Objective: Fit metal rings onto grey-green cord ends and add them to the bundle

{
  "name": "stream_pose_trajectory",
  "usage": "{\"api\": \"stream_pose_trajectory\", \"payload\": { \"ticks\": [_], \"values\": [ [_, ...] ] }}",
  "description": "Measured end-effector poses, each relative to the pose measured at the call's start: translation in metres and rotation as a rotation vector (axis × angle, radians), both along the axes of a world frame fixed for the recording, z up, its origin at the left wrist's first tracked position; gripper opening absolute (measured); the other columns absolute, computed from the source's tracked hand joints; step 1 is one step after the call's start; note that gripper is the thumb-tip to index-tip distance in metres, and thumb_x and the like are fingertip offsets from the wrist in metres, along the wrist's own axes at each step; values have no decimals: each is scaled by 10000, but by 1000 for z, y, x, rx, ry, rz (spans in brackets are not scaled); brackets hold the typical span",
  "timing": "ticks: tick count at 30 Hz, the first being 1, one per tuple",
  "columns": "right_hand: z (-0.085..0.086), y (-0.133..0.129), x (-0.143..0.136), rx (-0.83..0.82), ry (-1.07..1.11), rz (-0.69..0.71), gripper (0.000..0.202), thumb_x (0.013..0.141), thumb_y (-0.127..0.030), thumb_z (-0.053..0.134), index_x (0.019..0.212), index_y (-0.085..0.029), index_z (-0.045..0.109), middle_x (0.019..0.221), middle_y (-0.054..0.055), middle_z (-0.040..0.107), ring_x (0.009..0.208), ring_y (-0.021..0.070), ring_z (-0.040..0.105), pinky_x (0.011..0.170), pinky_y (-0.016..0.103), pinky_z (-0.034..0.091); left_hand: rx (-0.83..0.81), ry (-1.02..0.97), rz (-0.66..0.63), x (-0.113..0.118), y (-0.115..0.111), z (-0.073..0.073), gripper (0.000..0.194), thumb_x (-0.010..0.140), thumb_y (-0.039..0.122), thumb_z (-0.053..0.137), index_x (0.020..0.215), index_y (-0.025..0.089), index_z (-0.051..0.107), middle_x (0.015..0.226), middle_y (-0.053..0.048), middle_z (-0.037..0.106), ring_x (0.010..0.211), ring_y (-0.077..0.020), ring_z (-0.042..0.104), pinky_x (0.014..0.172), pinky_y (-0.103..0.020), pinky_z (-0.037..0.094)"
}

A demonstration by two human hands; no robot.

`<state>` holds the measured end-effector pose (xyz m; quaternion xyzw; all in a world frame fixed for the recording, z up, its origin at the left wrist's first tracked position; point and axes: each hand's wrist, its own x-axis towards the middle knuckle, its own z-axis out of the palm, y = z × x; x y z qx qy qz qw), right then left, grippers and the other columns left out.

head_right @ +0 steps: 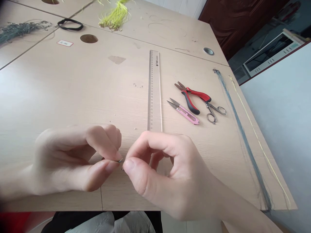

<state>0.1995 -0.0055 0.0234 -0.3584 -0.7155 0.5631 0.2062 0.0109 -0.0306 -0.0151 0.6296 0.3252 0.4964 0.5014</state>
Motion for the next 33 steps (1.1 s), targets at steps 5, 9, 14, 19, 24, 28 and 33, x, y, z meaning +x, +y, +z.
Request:
{"api": "stream_pose_trajectory", "payload": {
  "ticks": [5, 9, 14, 19, 24, 28, 33],
  "values": [
    [-1, -1, 0, 21, 3, -1, 169, 855, -112, 563, 713, -204, 561, 611, -52, 561, 542, 61, 537, 482, 136, 445, 4, -13, -1, 0, -1, -1, 187, 711, 31, 635, 646, 175, 534, 570, 61, 507, 503, -62, 440, 432, -182, 368],
    [-2, -1, 2, 12, 8, 5, 173, 854, -97, 557, 720, -206, 549, 610, -55, 552, 534, 59, 530, 475, 139, 438, -7, -7, -3, 0, -1, -2, 184, 718, 28, 629, 662, 178, 537, 582, 63, 510, 514, -62, 441, 440, -183, 366],
    [-3, -1, 2, 12, 16, 22, 165, 865, -109, 557, 736, -210, 542, 630, -63, 556, 555, 49, 530, 493, 128, 435, 14, -14, 6, 0, -1, -2, 185, 709, 26, 632, 657, 176, 537, 576, 64, 508, 509, -61, 437, 439, -184, 364],
    [-3, -1, 1, 36, 15, 22, 161, 852, -101, 560, 739, -213, 538, 620, -69, 547, 543, 48, 519, 482, 132, 424, 7, -10, 8, 0, 0, -1, 189, 706, 21, 621, 647, 179, 535, 571, 63, 508, 503, -63, 435, 431, -184, 364],
    [-4, -1, 1, 72, 24, 20, 160, 839, -89, 567, 737, -208, 533, 618, -65, 547, 545, 51, 523, 487, 142, 434, 16, -3, 7, 0, 0, -2, 194, 708, 16, 619, 650, 180, 531, 572, 70, 497, 505, -59, 421, 436, -181, 359],
    [-6, -1, 0, 157, 33, 14, 164, 822, -65, 568, 739, -201, 529, 628, -69, 533, 553, 41, 508, 500, 131, 437, 51, 9, 15, -1, 0, -4, 180, 729, 34, 631, 673, 184, 549, 587, 58, 514, 510, -66, 432, 435, -188, 368],
    [-7, 0, -2, 227, 64, 6, 175, 798, -34, 575, 721, -183, 525, 633, -79, 512, 551, 19, 486, 499, 104, 432, 37, 27, 16, 0, 0, -6, 188, 744, 41, 629, 680, 198, 550, 596, 57, 521, 512, -72, 428, 438, -195, 368]
  ]
}}
